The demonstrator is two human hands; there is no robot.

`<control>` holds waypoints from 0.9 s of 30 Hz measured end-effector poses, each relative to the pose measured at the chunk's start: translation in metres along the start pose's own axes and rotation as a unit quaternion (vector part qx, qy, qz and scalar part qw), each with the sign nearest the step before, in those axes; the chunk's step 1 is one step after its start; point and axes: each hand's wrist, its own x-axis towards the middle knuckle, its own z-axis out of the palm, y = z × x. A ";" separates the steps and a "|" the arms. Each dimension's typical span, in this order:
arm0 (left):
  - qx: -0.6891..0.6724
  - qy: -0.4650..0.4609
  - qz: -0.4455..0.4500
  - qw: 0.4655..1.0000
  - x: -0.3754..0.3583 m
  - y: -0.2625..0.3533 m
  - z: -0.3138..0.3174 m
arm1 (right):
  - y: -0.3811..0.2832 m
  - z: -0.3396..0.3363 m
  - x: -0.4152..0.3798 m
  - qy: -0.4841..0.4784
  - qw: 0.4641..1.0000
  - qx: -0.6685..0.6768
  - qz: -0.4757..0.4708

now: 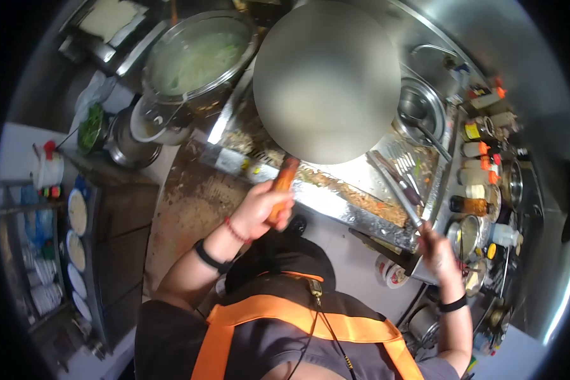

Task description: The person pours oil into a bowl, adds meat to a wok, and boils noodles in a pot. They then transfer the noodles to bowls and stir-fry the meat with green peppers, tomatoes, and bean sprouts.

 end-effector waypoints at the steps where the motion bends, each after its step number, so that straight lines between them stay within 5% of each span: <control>1: 0.023 -0.015 0.021 0.999 0.014 -0.002 -0.011 | 0.003 0.000 0.020 0.071 0.994 0.018 -0.076; 4: -0.020 -0.023 0.061 0.998 0.063 -0.009 -0.026 | -0.011 0.009 0.086 0.043 0.998 -0.017 -0.044; 5: -0.010 -0.055 0.067 0.996 0.061 -0.020 -0.041 | -0.020 0.014 0.093 0.099 0.992 0.004 -0.084; 9: -0.010 -0.052 0.010 0.999 0.001 -0.029 -0.056 | -0.021 -0.017 0.049 0.152 0.984 0.081 -0.041; 12: -0.030 -0.042 0.036 0.998 0.006 -0.001 -0.023 | -0.059 -0.056 0.006 0.078 0.957 0.246 0.130; 15: -0.006 -0.063 0.036 0.997 0.052 0.011 -0.023 | -0.061 -0.020 0.033 0.088 0.945 0.288 0.127; 17: 0.002 -0.074 0.039 0.996 0.079 0.007 -0.036 | -0.062 0.055 0.080 0.129 0.972 0.174 0.097; 18: 0.012 -0.072 0.045 0.996 0.083 0.002 -0.037 | -0.128 0.050 0.086 0.025 0.949 0.227 0.216; 19: 0.024 -0.066 0.051 0.996 0.082 -0.001 -0.042 | -0.098 0.105 0.091 0.063 0.971 0.222 0.061; 20: 0.039 -0.057 0.054 0.996 0.078 -0.002 -0.049 | -0.096 0.107 0.078 0.056 0.990 0.128 0.035; 22: 0.047 -0.064 0.053 0.995 0.048 -0.004 -0.058 | -0.097 0.085 0.020 0.168 0.980 0.105 -0.004; 24: 0.069 -0.016 0.024 0.997 0.001 0.001 -0.052 | -0.076 0.060 -0.032 0.154 0.988 0.013 0.003; 26: 0.069 -0.048 0.013 0.996 -0.007 0.015 -0.046 | -0.044 0.043 -0.048 0.104 0.993 -0.003 -0.060; 27: 0.102 -0.095 0.058 0.989 0.002 0.024 -0.044 | -0.027 0.041 -0.040 0.061 0.998 0.008 -0.016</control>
